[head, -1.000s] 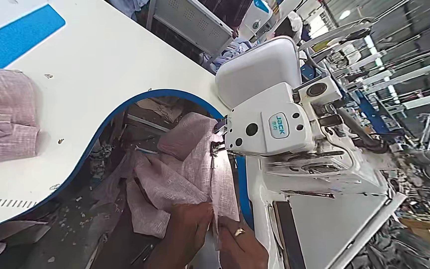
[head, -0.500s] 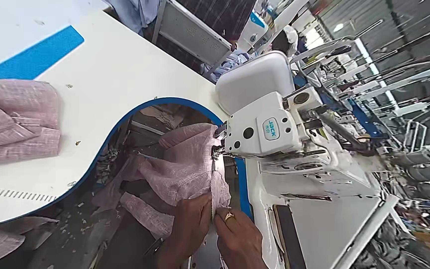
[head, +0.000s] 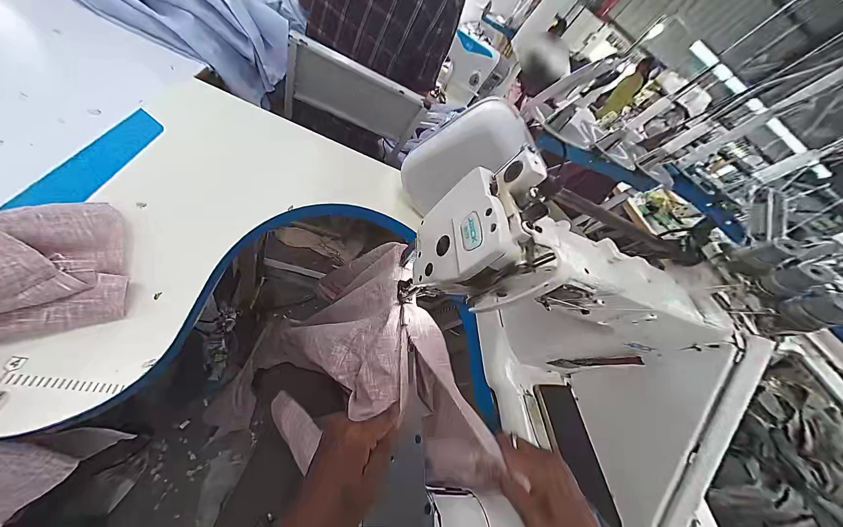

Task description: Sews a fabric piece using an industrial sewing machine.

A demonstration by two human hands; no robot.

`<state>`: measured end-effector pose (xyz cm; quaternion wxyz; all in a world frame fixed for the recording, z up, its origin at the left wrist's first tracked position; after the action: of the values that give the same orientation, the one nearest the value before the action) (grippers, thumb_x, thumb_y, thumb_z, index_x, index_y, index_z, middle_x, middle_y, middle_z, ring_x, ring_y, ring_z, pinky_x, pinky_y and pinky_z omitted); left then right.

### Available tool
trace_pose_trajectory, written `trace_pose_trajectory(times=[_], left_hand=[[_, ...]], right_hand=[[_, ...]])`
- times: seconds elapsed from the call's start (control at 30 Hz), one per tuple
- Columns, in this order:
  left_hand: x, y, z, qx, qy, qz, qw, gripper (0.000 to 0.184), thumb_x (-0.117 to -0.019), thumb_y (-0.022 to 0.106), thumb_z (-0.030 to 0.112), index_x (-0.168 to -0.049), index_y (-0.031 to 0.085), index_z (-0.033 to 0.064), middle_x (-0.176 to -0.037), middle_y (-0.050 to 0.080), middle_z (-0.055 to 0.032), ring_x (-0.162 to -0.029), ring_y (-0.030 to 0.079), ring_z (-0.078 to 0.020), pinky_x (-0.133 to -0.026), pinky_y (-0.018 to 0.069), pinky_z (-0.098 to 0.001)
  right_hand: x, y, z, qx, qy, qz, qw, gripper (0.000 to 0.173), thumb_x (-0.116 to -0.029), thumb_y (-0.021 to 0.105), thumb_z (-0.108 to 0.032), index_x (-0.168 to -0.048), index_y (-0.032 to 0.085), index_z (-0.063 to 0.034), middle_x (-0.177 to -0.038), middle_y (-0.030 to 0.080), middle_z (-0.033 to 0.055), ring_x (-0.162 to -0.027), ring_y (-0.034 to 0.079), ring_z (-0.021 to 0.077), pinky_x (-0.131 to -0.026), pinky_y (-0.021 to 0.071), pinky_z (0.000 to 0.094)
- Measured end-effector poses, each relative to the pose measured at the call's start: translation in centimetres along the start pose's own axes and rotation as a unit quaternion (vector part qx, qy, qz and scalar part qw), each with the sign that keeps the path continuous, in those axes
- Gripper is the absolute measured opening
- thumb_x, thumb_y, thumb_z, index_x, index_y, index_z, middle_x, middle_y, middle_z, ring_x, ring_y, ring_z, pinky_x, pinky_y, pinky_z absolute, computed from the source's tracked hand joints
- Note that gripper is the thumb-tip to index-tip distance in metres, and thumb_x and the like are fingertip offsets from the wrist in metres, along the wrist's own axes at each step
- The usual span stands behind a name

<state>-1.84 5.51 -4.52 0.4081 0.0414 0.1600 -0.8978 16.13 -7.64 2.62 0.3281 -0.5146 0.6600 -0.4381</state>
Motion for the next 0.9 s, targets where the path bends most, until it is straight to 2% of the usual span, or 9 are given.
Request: trace_pose_trajectory(times=[0.07,0.17,0.23,0.37,0.5,0.6,0.77,0.83,0.9], left_hand=[[0.6,1.1,0.1,-0.045,0.030,0.055,0.997,0.032,-0.0968,0.052,0.013,-0.108,0.078,-0.0009,-0.056,0.063,-0.0088,-0.046,0.060,-0.0200,-0.047,0.0485,-0.0393],[-1.2,1.3,-0.3,-0.067,0.052,0.133,0.987,0.032,-0.0930,0.050,0.013,-0.096,0.079,0.0005,-0.051,0.059,-0.0056,-0.042,0.055,-0.0151,-0.044,0.0433,-0.0332],[-2.4,1.5,-1.1,-0.045,0.045,0.143,0.988,0.032,-0.0953,0.050,0.015,-0.098,0.079,0.0002,-0.053,0.059,-0.0041,-0.044,0.054,-0.0123,-0.045,0.0435,-0.0304],[-3.2,1.1,-1.0,-0.040,0.042,0.116,0.992,0.032,-0.0956,0.052,0.015,-0.099,0.079,-0.0011,-0.052,0.059,-0.0055,-0.043,0.056,-0.0150,-0.044,0.0457,-0.0327],[-2.4,1.0,-1.1,-0.018,0.046,0.084,0.995,0.031,-0.0964,0.053,0.013,-0.106,0.078,-0.0027,-0.053,0.060,-0.0069,-0.042,0.055,-0.0158,-0.043,0.0448,-0.0327],[-2.6,0.8,-1.2,-0.029,0.063,0.081,0.994,0.031,-0.0958,0.052,0.013,-0.105,0.078,-0.0010,-0.052,0.059,-0.0063,-0.042,0.055,-0.0168,-0.043,0.0442,-0.0334],[-3.2,0.7,-1.7,-0.017,0.048,0.053,0.997,0.033,-0.0985,0.050,0.015,-0.110,0.077,0.0002,-0.052,0.057,-0.0064,-0.042,0.055,-0.0179,-0.044,0.0454,-0.0363],[-3.3,0.6,-1.8,-0.006,0.033,0.047,0.998,0.035,-0.0991,0.050,0.015,-0.115,0.076,-0.0019,-0.053,0.058,-0.0068,-0.042,0.054,-0.0167,-0.044,0.0468,-0.0346],[-3.3,0.6,-1.7,0.001,0.018,0.043,0.999,0.034,-0.0994,0.051,0.014,-0.117,0.075,-0.0027,-0.057,0.062,-0.0086,-0.045,0.057,-0.0176,-0.047,0.0483,-0.0351]], right_hand=[[2.0,1.7,-6.2,-0.007,-0.088,-0.006,0.996,0.018,-0.0951,0.063,-0.007,-0.085,0.075,0.0010,-0.079,0.073,0.0153,-0.076,0.073,0.0280,-0.070,0.0588,0.0438],[0.6,4.6,-8.8,0.112,-0.098,-0.018,0.989,0.017,-0.0916,0.060,-0.008,-0.079,0.070,-0.0015,-0.059,0.062,0.0131,-0.052,0.065,0.0291,-0.044,0.0494,0.0430],[-0.4,3.6,-9.3,0.160,-0.075,-0.022,0.984,0.025,-0.0967,0.056,-0.014,-0.077,0.067,-0.0023,-0.053,0.058,0.0116,-0.046,0.063,0.0286,-0.040,0.0448,0.0425],[-1.6,2.7,-9.8,0.213,-0.028,-0.035,0.976,0.026,-0.0979,0.057,-0.018,-0.081,0.068,-0.0011,-0.057,0.062,0.0136,-0.050,0.066,0.0311,-0.042,0.0475,0.0439],[-2.5,3.6,-9.1,0.235,-0.048,-0.005,0.971,0.014,-0.0879,0.062,-0.010,-0.080,0.070,-0.0020,-0.065,0.067,0.0134,-0.060,0.069,0.0309,-0.050,0.0516,0.0438],[-3.5,4.0,-8.6,0.200,-0.056,0.065,0.976,0.013,-0.0811,0.061,-0.009,-0.077,0.069,-0.0004,-0.064,0.063,0.0135,-0.053,0.066,0.0280,-0.043,0.0488,0.0402],[-5.0,4.2,-8.2,0.171,-0.022,0.144,0.974,0.021,-0.0849,0.057,-0.017,-0.082,0.072,-0.0017,-0.064,0.063,0.0085,-0.048,0.061,0.0207,-0.041,0.0462,0.0355],[-5.2,4.0,-8.3,0.212,-0.019,0.143,0.967,0.018,-0.0813,0.060,-0.015,-0.083,0.073,-0.0029,-0.066,0.064,0.0092,-0.049,0.063,0.0233,-0.040,0.0464,0.0370],[-5.2,3.8,-7.6,0.232,0.028,0.078,0.969,0.016,-0.0765,0.066,-0.012,-0.087,0.073,-0.0021,-0.067,0.065,0.0127,-0.055,0.068,0.0316,-0.044,0.0497,0.0455]])
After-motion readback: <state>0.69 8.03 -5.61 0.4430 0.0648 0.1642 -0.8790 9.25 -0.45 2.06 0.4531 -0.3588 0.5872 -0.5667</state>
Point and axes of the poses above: each hand's wrist, its own x-axis away from the middle knuckle, its own y-axis out of the palm, z = x × y, the point moved 5 cm from there along -x, towards the middle knuckle
